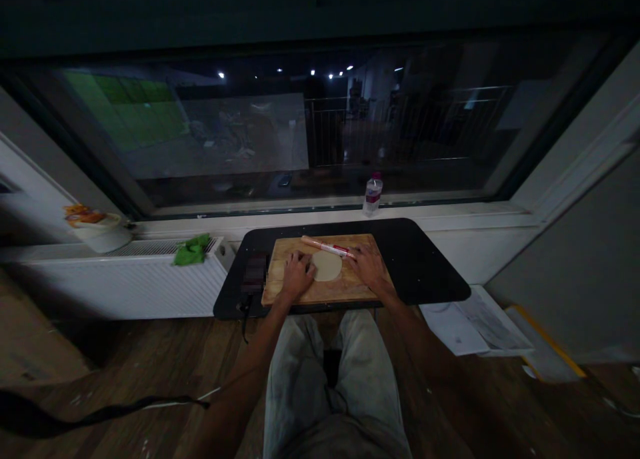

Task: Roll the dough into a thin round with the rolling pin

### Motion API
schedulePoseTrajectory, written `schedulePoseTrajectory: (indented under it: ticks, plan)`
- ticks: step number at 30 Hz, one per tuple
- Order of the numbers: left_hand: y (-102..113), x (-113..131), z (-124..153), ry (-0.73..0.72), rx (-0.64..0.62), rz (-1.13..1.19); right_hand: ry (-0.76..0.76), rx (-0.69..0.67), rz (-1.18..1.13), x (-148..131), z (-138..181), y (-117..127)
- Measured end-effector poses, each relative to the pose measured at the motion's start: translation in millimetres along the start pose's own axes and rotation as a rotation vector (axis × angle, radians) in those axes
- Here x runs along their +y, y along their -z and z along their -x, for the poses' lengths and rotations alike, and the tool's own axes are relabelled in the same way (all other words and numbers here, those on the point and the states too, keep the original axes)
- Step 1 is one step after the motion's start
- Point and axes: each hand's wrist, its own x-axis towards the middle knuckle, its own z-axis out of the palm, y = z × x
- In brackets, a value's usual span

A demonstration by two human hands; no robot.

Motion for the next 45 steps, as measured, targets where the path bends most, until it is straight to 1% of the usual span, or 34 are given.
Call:
schedulePoseTrajectory:
  ticks: [6, 11, 18, 21, 25, 28, 35, 41, 45]
  plan:
    - [3.7, 6.6, 2.6, 0.051, -0.014, -0.074, 0.008, -0.009, -0.014, 1.2, -0.4, -0.7]
    - [5.2, 8.2, 2.6, 0.024, -0.039, -0.074, 0.0, -0.004, -0.005, -0.1, 0.1, 0.5]
    - [3.8, 6.3, 2.8, 0.001, -0.015, -0.057, 0.01, 0.015, -0.001, -0.3, 1.1, 0.6]
    - [3.5, 4.6, 4.5, -0.068, -0.015, -0.005, 0.004, 0.025, -0.005, -0.4, 0.8, 0.5]
    - [4.1, 1.7, 5.7, -0.264, -0.063, 0.097, -0.008, 0.02, -0.024, -1.3, 0.4, 0.8]
    - [4.3, -0.3, 5.2, -0.337, -0.103, 0.127, -0.013, 0.02, -0.027, -1.9, 1.0, 1.2]
    - [7.0, -2.0, 4.2, -0.341, -0.169, 0.13, -0.014, 0.0, -0.026, -1.7, 2.1, 1.7]
    - [11.7, 0.1, 3.9, -0.33, -0.18, 0.143, -0.023, -0.019, -0.018, -3.6, 1.8, 5.0]
    - [11.0, 1.3, 3.7, -0.328, -0.169, 0.141, -0.022, -0.014, -0.017, -3.8, 1.8, 5.4]
